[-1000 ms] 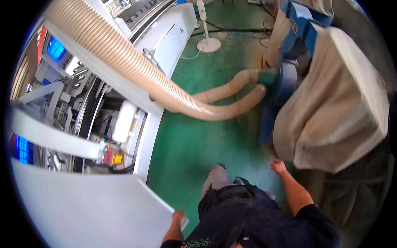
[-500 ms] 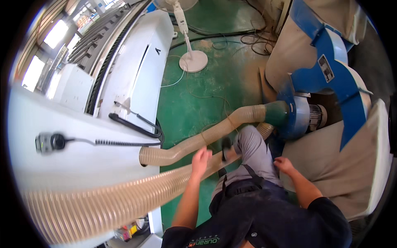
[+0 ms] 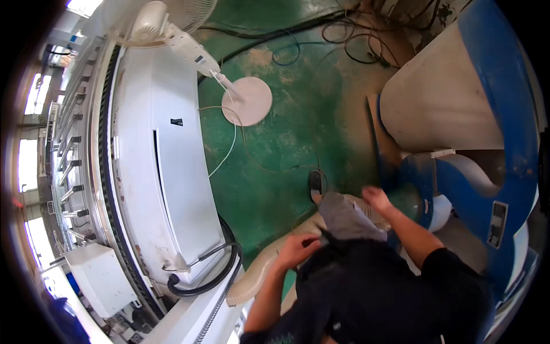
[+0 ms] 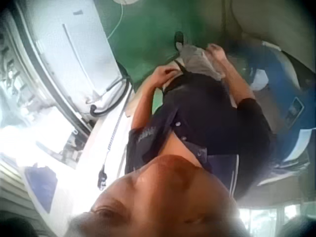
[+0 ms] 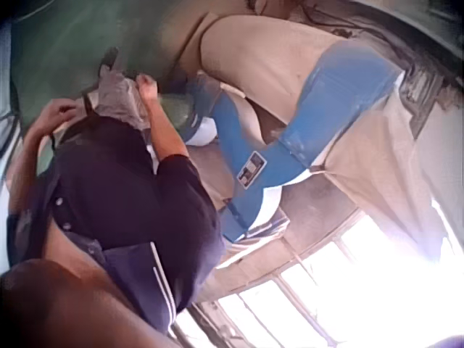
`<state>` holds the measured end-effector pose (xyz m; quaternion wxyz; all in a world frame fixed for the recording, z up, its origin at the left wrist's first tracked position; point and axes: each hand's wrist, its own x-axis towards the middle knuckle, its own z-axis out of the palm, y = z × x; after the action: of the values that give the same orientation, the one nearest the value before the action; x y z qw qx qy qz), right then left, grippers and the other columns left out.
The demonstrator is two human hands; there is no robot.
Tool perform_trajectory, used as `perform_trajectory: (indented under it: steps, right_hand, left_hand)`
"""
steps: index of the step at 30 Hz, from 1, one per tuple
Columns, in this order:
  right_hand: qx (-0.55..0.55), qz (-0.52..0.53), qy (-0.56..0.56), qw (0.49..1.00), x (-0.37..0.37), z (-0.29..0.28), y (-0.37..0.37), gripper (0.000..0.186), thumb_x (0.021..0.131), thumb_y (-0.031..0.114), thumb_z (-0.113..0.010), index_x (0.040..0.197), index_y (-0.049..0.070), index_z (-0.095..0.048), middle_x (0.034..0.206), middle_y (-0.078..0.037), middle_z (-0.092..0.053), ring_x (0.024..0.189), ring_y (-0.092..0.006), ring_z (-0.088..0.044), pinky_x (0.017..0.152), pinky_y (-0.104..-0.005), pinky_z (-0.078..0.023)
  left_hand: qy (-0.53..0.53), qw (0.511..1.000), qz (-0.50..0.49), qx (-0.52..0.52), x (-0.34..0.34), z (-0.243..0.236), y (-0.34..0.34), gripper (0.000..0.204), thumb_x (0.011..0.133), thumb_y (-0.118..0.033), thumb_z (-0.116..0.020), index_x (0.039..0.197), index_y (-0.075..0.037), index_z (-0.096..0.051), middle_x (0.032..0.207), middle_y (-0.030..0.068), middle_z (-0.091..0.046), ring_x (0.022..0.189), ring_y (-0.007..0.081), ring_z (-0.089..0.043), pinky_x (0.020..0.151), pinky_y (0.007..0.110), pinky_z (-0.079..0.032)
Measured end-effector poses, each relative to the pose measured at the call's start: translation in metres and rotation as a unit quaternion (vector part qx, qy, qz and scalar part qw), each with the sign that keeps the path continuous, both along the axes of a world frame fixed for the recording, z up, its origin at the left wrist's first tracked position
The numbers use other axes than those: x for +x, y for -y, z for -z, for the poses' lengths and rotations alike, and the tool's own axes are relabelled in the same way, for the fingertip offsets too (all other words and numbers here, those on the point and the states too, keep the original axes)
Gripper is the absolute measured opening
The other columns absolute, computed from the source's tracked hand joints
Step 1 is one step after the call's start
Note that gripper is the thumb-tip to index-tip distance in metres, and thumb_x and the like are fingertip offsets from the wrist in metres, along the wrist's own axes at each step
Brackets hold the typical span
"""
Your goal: The person operates a CNC machine using a computer interface with a keyboard and mouse, then walks through the workshop to inspect the machinery and returns to the control station.
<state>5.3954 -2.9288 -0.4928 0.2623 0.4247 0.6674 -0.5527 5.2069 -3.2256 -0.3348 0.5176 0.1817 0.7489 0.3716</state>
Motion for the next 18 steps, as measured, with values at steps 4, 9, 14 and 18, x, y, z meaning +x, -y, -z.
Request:
perform_trajectory:
  steps: [4, 9, 14, 18]
  right_hand:
    - [-0.089, 0.175, -0.276, 0.941, -0.126, -0.101, -0.088, 0.032, 0.091, 0.011, -0.061, 0.120, -0.001, -0.056, 0.105, -0.006, -0.064, 0.095, -0.0126, -0.059, 0.084, -0.0276, -0.049]
    - [0.061, 0.148, -0.232, 0.959, -0.230, -0.121, -0.215, 0.039, 0.090, 0.020, -0.063, 0.122, -0.002, -0.056, 0.107, -0.010, -0.065, 0.099, -0.0161, -0.061, 0.088, -0.0299, -0.048]
    - [0.129, 0.217, -0.182, 0.950, -0.295, -0.066, -0.328, 0.039, 0.089, 0.023, -0.063, 0.120, -0.002, -0.058, 0.108, -0.011, -0.066, 0.098, -0.0160, -0.062, 0.087, -0.0290, -0.048]
    - [0.423, -0.054, -0.136, 0.894, -0.194, 0.049, -0.374, 0.015, 0.081, 0.021, -0.061, 0.089, 0.008, -0.062, 0.082, -0.012, -0.064, 0.069, -0.0276, -0.062, 0.062, -0.0395, -0.049]
  left_hand:
    - [0.069, 0.962, 0.211, 0.160, -0.107, -0.034, -0.140, 0.024, 0.088, -0.018, -0.066, 0.102, 0.001, -0.066, 0.090, 0.0086, -0.066, 0.083, 0.0161, -0.062, 0.074, 0.029, -0.048]
    - [0.096, 0.882, 0.400, 0.229, -0.241, -0.051, -0.326, 0.034, 0.084, -0.024, -0.070, 0.107, 0.000, -0.065, 0.091, 0.0093, -0.064, 0.079, 0.0172, -0.061, 0.069, 0.031, -0.048]
    - [0.113, 0.740, 0.629, 0.208, -0.372, -0.022, -0.544, 0.044, 0.075, -0.026, -0.075, 0.108, 0.001, -0.064, 0.075, 0.0088, -0.065, 0.067, 0.0182, -0.061, 0.062, 0.033, -0.048]
    - [0.135, 0.543, 0.823, 0.098, -0.397, -0.081, -0.717, 0.034, 0.067, -0.012, -0.074, 0.097, 0.000, -0.067, 0.061, 0.0090, -0.064, 0.050, 0.0165, -0.060, 0.045, 0.032, -0.047]
